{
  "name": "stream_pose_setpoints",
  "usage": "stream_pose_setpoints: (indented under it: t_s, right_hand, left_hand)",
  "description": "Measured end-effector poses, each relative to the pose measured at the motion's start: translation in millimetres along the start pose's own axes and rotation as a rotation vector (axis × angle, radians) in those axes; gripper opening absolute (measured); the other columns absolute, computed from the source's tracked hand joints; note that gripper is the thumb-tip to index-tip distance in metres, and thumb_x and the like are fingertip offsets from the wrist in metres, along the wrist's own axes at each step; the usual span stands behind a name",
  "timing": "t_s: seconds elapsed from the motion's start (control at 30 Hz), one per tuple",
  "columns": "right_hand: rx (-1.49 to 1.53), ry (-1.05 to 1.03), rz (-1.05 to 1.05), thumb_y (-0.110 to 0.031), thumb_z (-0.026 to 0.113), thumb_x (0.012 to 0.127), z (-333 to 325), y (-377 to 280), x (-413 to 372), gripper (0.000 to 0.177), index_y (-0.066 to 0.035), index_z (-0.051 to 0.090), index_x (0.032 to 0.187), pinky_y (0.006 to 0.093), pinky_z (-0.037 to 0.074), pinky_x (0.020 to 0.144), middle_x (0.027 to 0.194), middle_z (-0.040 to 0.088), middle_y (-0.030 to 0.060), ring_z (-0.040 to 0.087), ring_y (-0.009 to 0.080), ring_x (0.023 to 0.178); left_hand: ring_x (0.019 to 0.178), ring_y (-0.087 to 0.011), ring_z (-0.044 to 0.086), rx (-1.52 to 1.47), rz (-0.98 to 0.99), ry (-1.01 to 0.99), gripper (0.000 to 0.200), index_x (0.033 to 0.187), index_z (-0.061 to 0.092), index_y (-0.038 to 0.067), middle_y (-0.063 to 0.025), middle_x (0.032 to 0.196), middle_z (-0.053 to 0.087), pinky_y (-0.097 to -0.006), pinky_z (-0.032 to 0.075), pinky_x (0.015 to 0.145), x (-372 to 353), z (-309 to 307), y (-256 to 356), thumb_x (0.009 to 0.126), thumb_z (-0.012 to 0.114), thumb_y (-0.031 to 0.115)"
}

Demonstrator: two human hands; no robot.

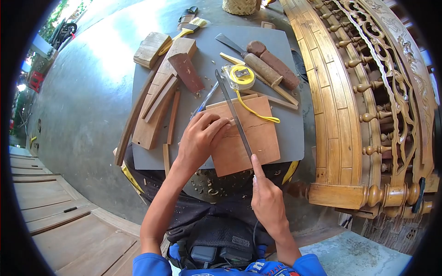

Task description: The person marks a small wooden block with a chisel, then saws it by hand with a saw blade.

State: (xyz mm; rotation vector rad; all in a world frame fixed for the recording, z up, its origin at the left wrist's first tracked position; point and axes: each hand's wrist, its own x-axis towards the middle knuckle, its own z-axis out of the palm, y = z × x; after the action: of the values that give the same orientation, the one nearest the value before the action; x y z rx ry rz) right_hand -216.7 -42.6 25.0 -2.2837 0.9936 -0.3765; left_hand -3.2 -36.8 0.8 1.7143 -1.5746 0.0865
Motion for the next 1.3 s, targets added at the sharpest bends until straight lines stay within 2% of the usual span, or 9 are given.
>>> stream_pose_setpoints:
  t_s: [0.2, 0.3, 0.6, 0.7, 0.8, 0.9, 1.1, 1.2, 1.3]
  right_hand:
    - [-0.012, -0.007, 0.015, 0.007, 0.048, 0.078, 1, 0, -6, 0.072, -0.016, 0.028, 0.143, 0.0436, 0.05, 0.051, 0.059, 0.049, 0.0131, 0.057, 0.0314, 0.05]
    - [-0.034, -0.01, 0.022, 0.007, 0.049, 0.078, 3, -1, -5, 0.073, -0.016, 0.027, 0.143, 0.0433, 0.05, 0.051, 0.06, 0.048, 0.0125, 0.057, 0.0306, 0.05]
    - [-0.113, -0.016, 0.034, 0.006, 0.051, 0.078, 6, -10, 2, 0.075, -0.018, 0.025, 0.144, 0.0408, 0.051, 0.049, 0.062, 0.047, 0.0114, 0.056, 0.0293, 0.049]
    - [-0.159, -0.108, 0.14, 0.003, 0.049, 0.086, 3, -18, -1, 0.063, -0.015, 0.027, 0.143, 0.0458, 0.047, 0.055, 0.068, 0.054, 0.0172, 0.058, 0.0356, 0.06]
    - [-0.169, -0.054, 0.091, 0.006, 0.051, 0.077, 6, -14, -11, 0.076, -0.018, 0.025, 0.144, 0.0403, 0.05, 0.048, 0.064, 0.049, 0.0125, 0.057, 0.0312, 0.05]
    - [-0.168, -0.039, 0.083, 0.006, 0.052, 0.077, 5, -10, -29, 0.075, -0.016, 0.027, 0.144, 0.0403, 0.05, 0.047, 0.064, 0.051, 0.0133, 0.057, 0.0313, 0.05]
    - [-0.139, -0.063, 0.084, 0.006, 0.053, 0.078, -6, -8, -53, 0.071, -0.014, 0.03, 0.142, 0.0411, 0.049, 0.047, 0.063, 0.051, 0.0133, 0.057, 0.0304, 0.05]
    - [-0.122, -0.071, 0.087, 0.004, 0.053, 0.079, -7, -8, -41, 0.071, -0.016, 0.029, 0.143, 0.042, 0.05, 0.049, 0.064, 0.051, 0.0134, 0.057, 0.0312, 0.051]
    - [-0.079, -0.07, 0.085, 0.003, 0.053, 0.081, -3, -8, -25, 0.071, -0.019, 0.027, 0.143, 0.0431, 0.051, 0.05, 0.065, 0.051, 0.014, 0.058, 0.0332, 0.052]
  left_hand:
    - [0.075, -0.0216, 0.058, -0.03, 0.033, -0.014, 0.015, 0.086, 0.066, 0.002, -0.006, 0.081, 0.06, -0.0324, 0.048, 0.063, 0, -1, 3, 0.073, 0.071, 0.006]
    - [0.075, -0.0206, 0.058, -0.031, -0.024, -0.067, 0.014, 0.085, 0.066, 0.003, -0.0051, 0.081, 0.06, -0.0315, 0.048, 0.062, -1, -3, 6, 0.072, 0.071, 0.006]
    - [0.067, -0.0211, 0.051, -0.122, -0.004, -0.065, 0.005, 0.075, 0.066, 0.002, -0.0065, 0.066, 0.052, -0.0323, 0.044, 0.06, 1, 0, 5, 0.073, 0.071, 0.004]
    - [0.068, -0.0212, 0.052, -0.123, 0.009, -0.05, 0.005, 0.075, 0.066, 0.002, -0.0064, 0.066, 0.053, -0.0321, 0.045, 0.061, 0, 1, 6, 0.073, 0.07, 0.004]
    - [0.072, -0.0218, 0.051, -0.158, 0.015, -0.078, 0.005, 0.08, 0.065, 0.001, -0.0068, 0.071, 0.053, -0.0331, 0.046, 0.066, 0, 1, 0, 0.076, 0.066, 0.004]
    - [0.067, -0.021, 0.051, -0.154, 0.0, -0.064, 0.007, 0.078, 0.066, 0.001, -0.0062, 0.066, 0.053, -0.0324, 0.044, 0.06, 3, 0, 0, 0.073, 0.071, 0.004]
    - [0.066, -0.0205, 0.05, -0.148, 0.01, -0.076, 0.006, 0.078, 0.066, 0.002, -0.0058, 0.066, 0.053, -0.032, 0.044, 0.06, 2, 2, -2, 0.074, 0.07, 0.003]
    - [0.074, -0.0228, 0.052, -0.164, 0.026, -0.118, 0.006, 0.082, 0.064, 0.0, -0.0074, 0.073, 0.053, -0.033, 0.047, 0.068, -1, 0, -1, 0.077, 0.063, 0.002]
    - [0.075, -0.022, 0.052, -0.119, 0.029, -0.12, 0.009, 0.084, 0.065, 0.0, -0.0068, 0.074, 0.053, -0.0318, 0.048, 0.068, -3, 1, 3, 0.076, 0.062, 0.002]
